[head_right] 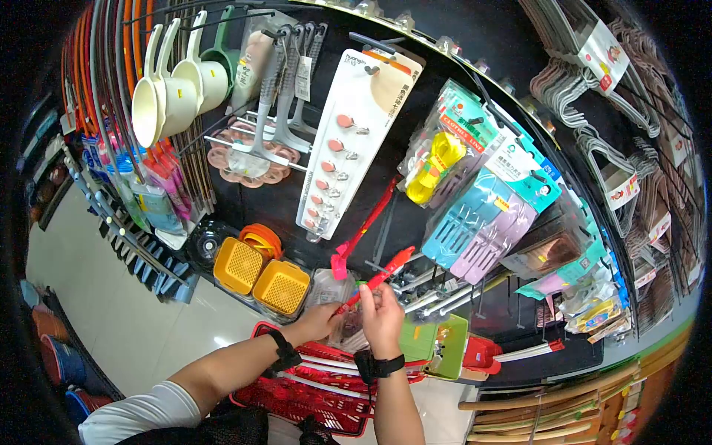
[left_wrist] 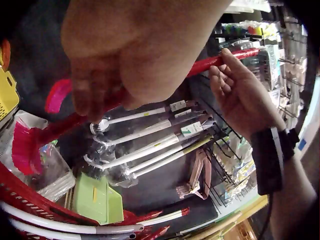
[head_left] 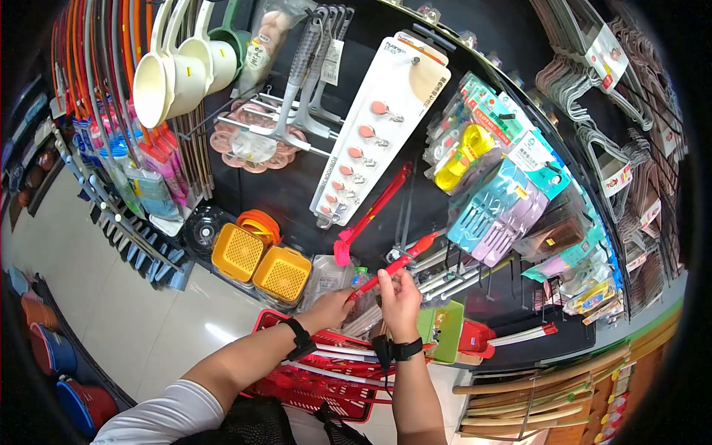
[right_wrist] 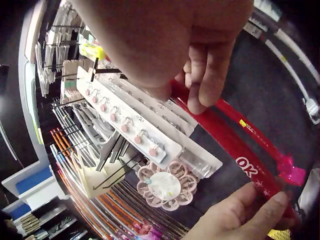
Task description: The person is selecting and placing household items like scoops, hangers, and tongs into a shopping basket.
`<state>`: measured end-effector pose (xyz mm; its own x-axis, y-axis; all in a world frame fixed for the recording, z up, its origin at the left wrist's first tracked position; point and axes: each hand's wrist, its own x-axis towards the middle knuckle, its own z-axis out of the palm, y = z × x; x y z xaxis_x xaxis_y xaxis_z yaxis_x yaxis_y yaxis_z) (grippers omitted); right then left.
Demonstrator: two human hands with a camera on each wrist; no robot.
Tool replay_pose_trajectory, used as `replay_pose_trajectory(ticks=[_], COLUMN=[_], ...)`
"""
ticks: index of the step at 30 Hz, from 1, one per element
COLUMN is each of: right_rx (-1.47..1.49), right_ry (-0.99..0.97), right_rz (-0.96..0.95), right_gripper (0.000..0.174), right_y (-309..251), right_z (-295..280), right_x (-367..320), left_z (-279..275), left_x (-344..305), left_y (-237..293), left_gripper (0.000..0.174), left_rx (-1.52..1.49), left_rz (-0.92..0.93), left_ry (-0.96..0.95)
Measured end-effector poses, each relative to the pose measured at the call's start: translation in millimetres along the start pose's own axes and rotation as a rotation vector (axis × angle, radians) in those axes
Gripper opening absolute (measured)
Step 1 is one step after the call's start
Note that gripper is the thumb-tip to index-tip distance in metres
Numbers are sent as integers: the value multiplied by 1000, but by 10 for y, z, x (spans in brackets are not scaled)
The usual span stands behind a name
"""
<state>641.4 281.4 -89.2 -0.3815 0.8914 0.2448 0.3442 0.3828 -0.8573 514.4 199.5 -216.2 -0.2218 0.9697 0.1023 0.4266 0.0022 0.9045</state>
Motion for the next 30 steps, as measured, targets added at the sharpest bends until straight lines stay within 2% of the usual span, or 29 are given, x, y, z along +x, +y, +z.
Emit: replay_pose_trajectory(ticks=[4,6,9,11,12,19,21,24,28,30], right_rx=[34,19,-27,-48,-50,-99,-229,-255,-268,-229], right_ry=[-2,-2,-7,-18,-35,-56,-104,-104,-113,-70], right_rz=[-40,-54,-40,-108,-60,-97,-105,-140,-109,-155], right_gripper=[23,23,23,23,23,23,22,22,23,24], right_y=[35,98,208,307,262,199,170,112,163,154], right_z=[83,158,259,338,356,380,360,377,390,406], right_x=[99,85,34,22,-1,-6,-32,-49,30,82], left_z=[-28,-81,-155,-170,-164,-100,-111,-114,-108,-118], left_x=[154,158,94,47,30,30,16,-10,16,55], left_y=[-93,-100,-135,-198,-240,-450,-448,-449,-470,-479], left_gripper=[25,26,26,25,25,30,31,31,32,33], left_rx=[-12,28,22,37,53,108,153,165,132,129], left_rz=[26,-62,-85,-89,-95,-65,-77,-101,-91,-78], left_ry=[62,23,-9,-6,-3,24,10,-42,-24,-29])
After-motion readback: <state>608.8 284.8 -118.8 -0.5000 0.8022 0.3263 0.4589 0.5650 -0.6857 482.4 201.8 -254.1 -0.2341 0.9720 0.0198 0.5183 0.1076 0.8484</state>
